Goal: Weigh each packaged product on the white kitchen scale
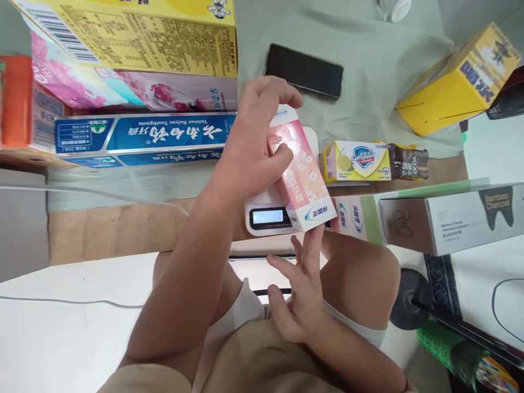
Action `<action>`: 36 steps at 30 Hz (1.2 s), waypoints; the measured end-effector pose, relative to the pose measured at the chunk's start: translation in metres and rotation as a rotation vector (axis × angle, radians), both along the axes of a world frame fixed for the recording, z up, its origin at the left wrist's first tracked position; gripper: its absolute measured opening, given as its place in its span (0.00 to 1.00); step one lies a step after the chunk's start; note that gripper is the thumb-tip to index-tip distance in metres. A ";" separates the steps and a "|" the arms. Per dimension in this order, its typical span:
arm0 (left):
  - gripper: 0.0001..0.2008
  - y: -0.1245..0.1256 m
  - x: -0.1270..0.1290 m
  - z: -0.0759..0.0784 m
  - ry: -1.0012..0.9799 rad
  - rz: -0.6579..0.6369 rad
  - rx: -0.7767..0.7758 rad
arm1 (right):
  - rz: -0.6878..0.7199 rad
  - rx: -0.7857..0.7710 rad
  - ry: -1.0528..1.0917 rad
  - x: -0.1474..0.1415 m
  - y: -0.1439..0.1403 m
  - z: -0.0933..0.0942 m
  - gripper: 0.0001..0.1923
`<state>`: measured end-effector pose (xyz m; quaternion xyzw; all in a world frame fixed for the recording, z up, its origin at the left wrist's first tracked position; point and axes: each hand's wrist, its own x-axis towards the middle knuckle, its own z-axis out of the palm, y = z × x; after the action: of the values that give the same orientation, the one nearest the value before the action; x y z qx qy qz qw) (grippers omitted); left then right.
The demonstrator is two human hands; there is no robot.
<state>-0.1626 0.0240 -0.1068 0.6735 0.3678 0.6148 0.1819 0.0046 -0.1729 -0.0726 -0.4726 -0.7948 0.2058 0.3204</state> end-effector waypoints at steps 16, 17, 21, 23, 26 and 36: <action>0.09 -0.033 -0.010 0.013 -0.137 0.040 -0.058 | 0.198 0.048 -0.090 0.022 0.021 0.042 0.21; 0.06 -0.036 -0.012 0.014 -0.123 0.018 -0.059 | 0.197 0.071 -0.086 0.021 0.026 0.051 0.20; 0.08 -0.041 -0.013 0.014 -0.130 -0.016 -0.108 | 0.126 0.087 -0.085 0.003 0.051 0.091 0.20; 0.02 -0.039 -0.010 0.013 -0.198 0.039 -0.061 | 0.092 0.052 -0.167 -0.010 0.065 0.108 0.21; 0.09 -0.036 -0.005 0.012 -0.292 0.102 -0.029 | 0.118 0.031 -0.284 -0.024 0.080 0.114 0.26; 0.10 -0.039 -0.003 0.023 -0.431 0.111 -0.018 | -0.031 -0.042 -0.436 -0.030 0.100 0.057 0.29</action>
<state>-0.1660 -0.0148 -0.0842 0.5036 0.3625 0.7503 0.2282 -0.0253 -0.0734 -0.0151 -0.5248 -0.8333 0.1105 0.1342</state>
